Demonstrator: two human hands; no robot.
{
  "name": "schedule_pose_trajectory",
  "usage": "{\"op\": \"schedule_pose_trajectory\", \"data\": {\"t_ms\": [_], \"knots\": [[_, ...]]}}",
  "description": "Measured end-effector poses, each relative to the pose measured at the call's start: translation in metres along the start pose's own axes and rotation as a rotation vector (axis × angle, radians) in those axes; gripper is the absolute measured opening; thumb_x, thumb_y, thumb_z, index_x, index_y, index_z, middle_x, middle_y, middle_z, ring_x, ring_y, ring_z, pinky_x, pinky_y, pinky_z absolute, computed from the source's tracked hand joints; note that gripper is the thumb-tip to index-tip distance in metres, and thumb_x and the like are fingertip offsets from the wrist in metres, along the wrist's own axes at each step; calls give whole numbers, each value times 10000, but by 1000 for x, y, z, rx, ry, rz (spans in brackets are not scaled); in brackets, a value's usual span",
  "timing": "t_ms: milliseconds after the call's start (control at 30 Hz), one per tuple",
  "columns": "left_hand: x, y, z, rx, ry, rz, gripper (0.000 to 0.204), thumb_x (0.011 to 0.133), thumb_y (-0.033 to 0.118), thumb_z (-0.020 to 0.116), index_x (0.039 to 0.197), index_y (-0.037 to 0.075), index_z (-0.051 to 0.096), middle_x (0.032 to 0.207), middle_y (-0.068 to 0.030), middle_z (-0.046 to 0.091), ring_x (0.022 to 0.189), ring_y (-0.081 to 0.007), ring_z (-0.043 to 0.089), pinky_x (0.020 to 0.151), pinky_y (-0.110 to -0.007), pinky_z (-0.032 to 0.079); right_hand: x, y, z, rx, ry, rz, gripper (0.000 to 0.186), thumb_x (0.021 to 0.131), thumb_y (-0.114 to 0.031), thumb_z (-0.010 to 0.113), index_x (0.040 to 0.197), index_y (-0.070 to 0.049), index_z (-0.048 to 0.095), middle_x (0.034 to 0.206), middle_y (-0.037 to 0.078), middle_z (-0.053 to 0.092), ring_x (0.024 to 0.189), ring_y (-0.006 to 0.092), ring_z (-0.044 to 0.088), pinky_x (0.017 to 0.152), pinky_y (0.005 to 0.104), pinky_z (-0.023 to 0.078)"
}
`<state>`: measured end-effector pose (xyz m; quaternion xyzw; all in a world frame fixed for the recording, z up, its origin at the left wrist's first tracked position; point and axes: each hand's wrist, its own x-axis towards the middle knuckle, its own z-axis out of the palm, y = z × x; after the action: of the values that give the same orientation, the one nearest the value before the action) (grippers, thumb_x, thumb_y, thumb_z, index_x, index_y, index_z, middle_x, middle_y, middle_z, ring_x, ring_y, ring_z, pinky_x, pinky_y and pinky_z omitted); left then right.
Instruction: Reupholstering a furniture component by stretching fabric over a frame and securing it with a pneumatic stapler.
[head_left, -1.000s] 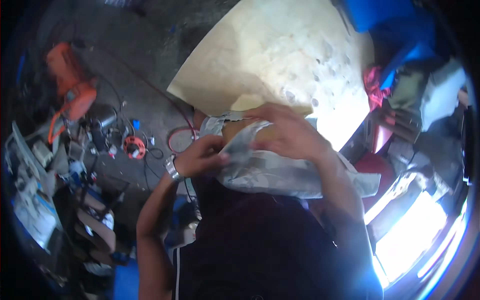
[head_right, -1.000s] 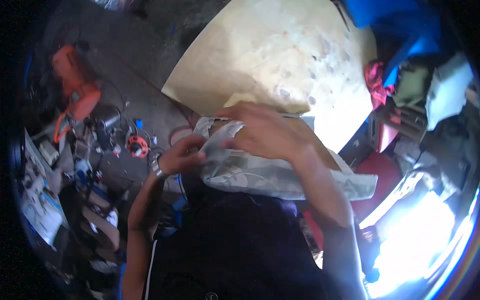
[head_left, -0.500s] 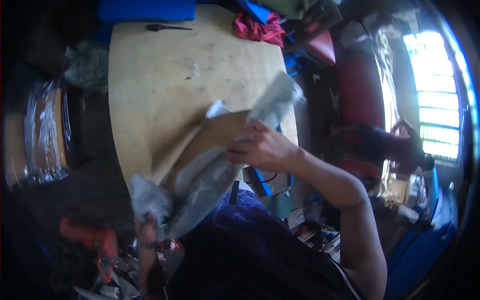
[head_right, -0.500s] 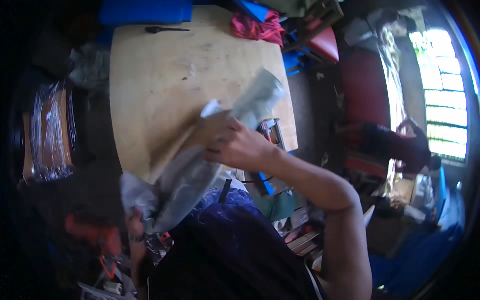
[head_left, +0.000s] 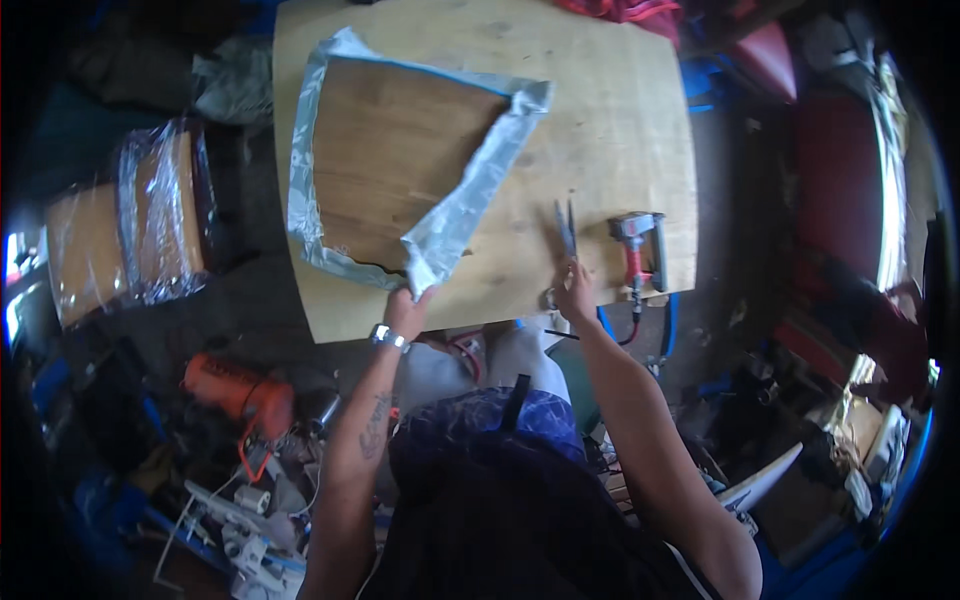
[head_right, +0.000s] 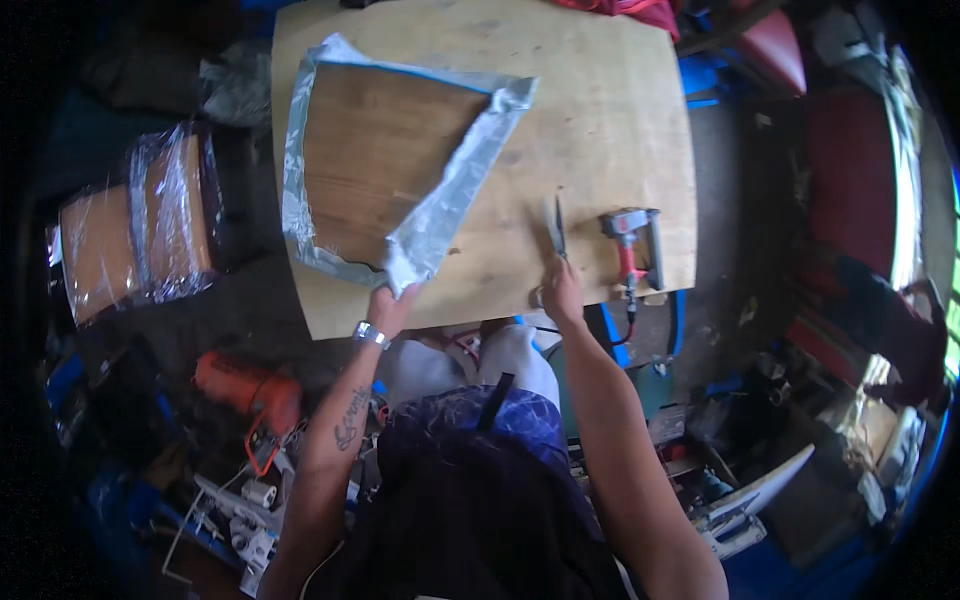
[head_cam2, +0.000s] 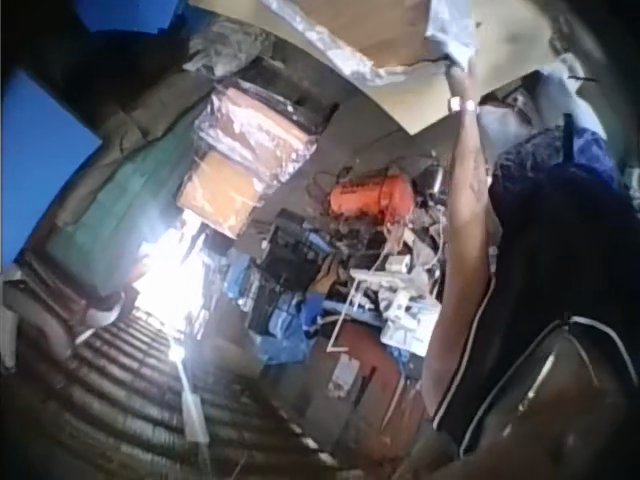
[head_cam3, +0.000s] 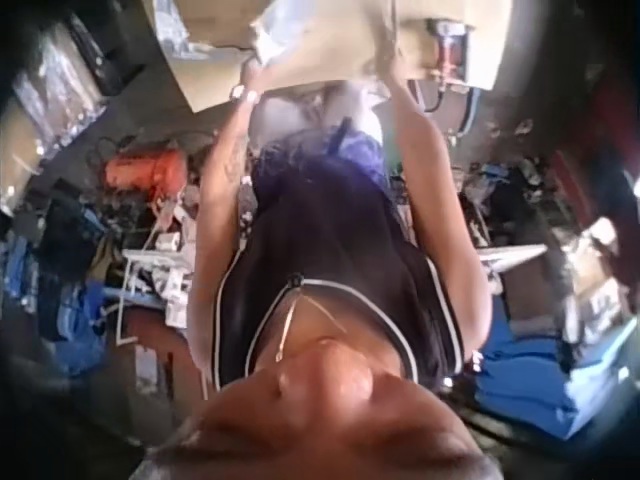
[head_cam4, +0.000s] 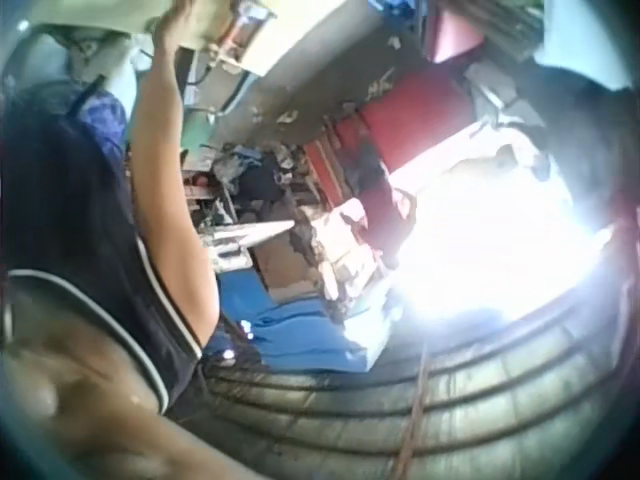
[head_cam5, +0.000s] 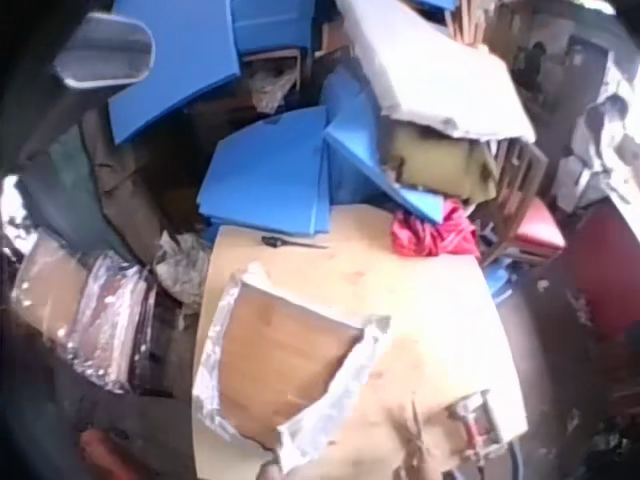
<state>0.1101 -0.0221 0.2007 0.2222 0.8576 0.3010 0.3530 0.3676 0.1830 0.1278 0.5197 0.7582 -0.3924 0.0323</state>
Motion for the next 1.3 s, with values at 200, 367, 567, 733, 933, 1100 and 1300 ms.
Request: {"op": "schedule_pose_trajectory", "data": {"t_ms": [200,367,567,733,933,1100,1300], "knots": [[-37,-17,5,20,267,-41,196,758,195,688,709,11,643,791,-106,630,631,-318,554,592,-399,453,-28,23,55,-271,85,131,516,789,-158,527,1281,-85,393,1152,198,531,1011,395,534,860,444,438],[-59,-41,10,346,297,506,97,709,137,707,708,65,642,847,-36,603,727,-260,531,685,-390,428,-28,6,78,-90,65,257,524,782,-171,538,1277,-96,385,1176,214,516,1025,402,529,852,460,429],[-69,-46,4,286,375,560,64,708,118,684,754,132,642,833,25,583,764,-207,488,721,-382,386,-35,-23,62,21,117,451,516,757,-53,585,1238,-18,401,931,209,599,747,337,628,631,394,489],[-83,-71,-14,279,362,516,50,726,129,670,763,151,644,816,39,576,763,-199,480,714,-382,382,-110,-118,-17,492,-664,442,256,793,-56,650,1017,-4,535,712,84,584,463,130,521,438,232,414],[-69,-111,-42,198,341,574,73,706,123,689,762,155,656,815,43,593,766,-197,491,726,-369,388,-186,-281,-50,93,-1089,329,522,865,-493,564,1045,-9,490,950,99,567,737,197,560,709,330,464],[-69,-112,-49,95,300,561,67,721,120,681,778,142,653,825,28,600,776,-201,503,733,-368,397,-192,-293,-32,-19,-1207,328,505,895,-474,530,1089,-9,517,891,92,584,791,178,539,745,322,442],[-59,-130,-56,-9,234,601,92,740,136,668,828,114,655,867,8,616,824,-209,518,763,-360,407,-176,-291,0,-157,-1208,342,490,897,-490,515,999,-12,556,857,79,592,747,174,546,716,312,446]]}}
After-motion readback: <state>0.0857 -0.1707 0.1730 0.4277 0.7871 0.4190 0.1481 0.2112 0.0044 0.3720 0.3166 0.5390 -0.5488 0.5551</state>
